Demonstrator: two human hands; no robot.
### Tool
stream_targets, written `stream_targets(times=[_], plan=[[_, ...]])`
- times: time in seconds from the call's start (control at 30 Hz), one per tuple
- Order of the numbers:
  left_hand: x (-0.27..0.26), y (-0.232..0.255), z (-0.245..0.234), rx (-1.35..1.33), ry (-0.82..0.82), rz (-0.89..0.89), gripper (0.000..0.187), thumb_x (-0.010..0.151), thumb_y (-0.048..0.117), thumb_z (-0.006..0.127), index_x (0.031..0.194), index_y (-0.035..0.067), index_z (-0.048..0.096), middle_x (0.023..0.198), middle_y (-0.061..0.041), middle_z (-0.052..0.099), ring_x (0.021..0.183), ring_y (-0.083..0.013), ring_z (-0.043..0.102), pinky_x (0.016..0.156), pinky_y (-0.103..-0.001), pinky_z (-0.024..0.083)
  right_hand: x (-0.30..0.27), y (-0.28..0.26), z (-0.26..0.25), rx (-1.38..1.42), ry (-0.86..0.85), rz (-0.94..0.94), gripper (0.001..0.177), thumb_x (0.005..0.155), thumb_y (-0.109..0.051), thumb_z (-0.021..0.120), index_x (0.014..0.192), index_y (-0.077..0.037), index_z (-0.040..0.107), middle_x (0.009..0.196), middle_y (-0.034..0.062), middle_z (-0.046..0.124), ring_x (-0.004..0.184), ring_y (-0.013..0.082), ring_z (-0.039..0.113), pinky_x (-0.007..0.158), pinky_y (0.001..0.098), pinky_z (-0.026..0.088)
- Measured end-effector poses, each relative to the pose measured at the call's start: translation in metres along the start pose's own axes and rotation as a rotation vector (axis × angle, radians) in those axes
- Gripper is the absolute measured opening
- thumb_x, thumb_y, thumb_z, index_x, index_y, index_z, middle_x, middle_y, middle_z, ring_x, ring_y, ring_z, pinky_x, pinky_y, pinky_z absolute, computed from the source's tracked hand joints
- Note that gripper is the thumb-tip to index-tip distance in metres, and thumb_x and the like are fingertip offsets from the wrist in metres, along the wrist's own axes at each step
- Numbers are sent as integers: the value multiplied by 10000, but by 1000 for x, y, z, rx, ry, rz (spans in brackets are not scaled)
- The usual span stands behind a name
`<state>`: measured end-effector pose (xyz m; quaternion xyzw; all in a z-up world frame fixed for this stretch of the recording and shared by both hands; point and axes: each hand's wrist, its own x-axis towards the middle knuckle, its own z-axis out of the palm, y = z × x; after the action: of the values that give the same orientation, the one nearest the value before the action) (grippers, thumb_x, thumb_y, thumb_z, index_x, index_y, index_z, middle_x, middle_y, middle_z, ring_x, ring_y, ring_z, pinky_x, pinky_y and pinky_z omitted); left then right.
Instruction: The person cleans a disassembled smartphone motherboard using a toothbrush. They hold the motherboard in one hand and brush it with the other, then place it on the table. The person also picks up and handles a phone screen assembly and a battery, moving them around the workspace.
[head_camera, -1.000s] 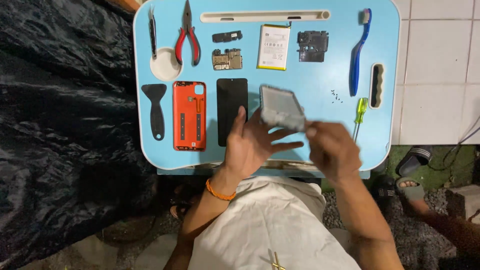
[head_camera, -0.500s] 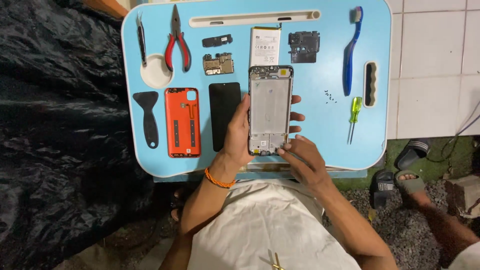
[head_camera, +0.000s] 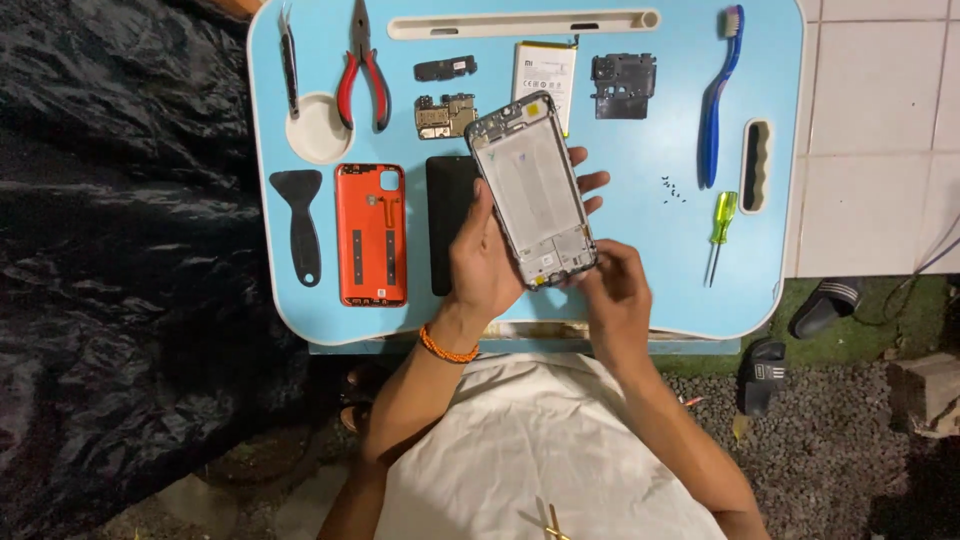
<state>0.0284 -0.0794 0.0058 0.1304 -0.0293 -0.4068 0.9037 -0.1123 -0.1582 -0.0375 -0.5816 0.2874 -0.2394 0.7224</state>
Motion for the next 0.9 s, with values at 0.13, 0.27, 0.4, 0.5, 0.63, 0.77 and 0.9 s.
stream_targets(times=[0.13,0.27,0.4,0.5,0.63,0.77,0.9], plan=[[-10,0,5,-19,2,36,694,1036,451,458,1586,49,323,1593,-305,369,1466,-502,372,1225,-687,298,34,-18,-13,206,118,195,129,989,-79,645,1116,-74,623,953,64,686,864,113,663,666,169,487],[-9,-5,-4,7,-20,130,712,1017,501,456,1584,86,343,1599,-263,383,1488,-491,351,1244,-661,296,33,-36,-10,237,-8,281,345,951,-261,660,1227,-61,608,1020,127,708,866,143,707,681,261,569],[-8,-13,-15,5,-46,206,738,980,477,433,1613,130,280,1638,-223,326,1532,-481,267,1282,-653,230,29,-25,-9,106,-95,305,423,885,-177,740,1261,-35,608,936,54,611,792,116,662,730,255,604],[-18,-15,-10,-58,-69,180,799,916,466,467,1622,145,275,1670,-220,259,1554,-489,199,1276,-679,178,54,-22,-26,38,-35,261,252,941,-123,715,1179,-55,667,874,3,556,767,95,624,736,233,571],[-35,-15,-27,-114,-99,91,730,968,624,391,1545,178,398,1659,-239,269,1515,-435,298,1240,-657,238,97,-59,-29,-121,-11,69,253,962,-132,766,1201,-70,712,954,-4,579,928,74,620,834,210,534],[-40,-20,-24,-84,-62,-36,714,1005,593,368,1596,196,314,1691,-200,204,1517,-441,281,1203,-679,258,130,-81,-29,-279,-192,-47,280,1027,-155,761,1283,-55,710,1120,129,644,1101,206,632,958,330,503],[-37,-13,-22,42,36,-77,655,1058,437,480,1630,187,281,1683,-51,280,1515,-238,337,1177,-559,358,146,-100,6,-475,-327,18,252,1031,-233,657,1241,-116,729,1166,47,704,1065,147,614,862,254,459]])
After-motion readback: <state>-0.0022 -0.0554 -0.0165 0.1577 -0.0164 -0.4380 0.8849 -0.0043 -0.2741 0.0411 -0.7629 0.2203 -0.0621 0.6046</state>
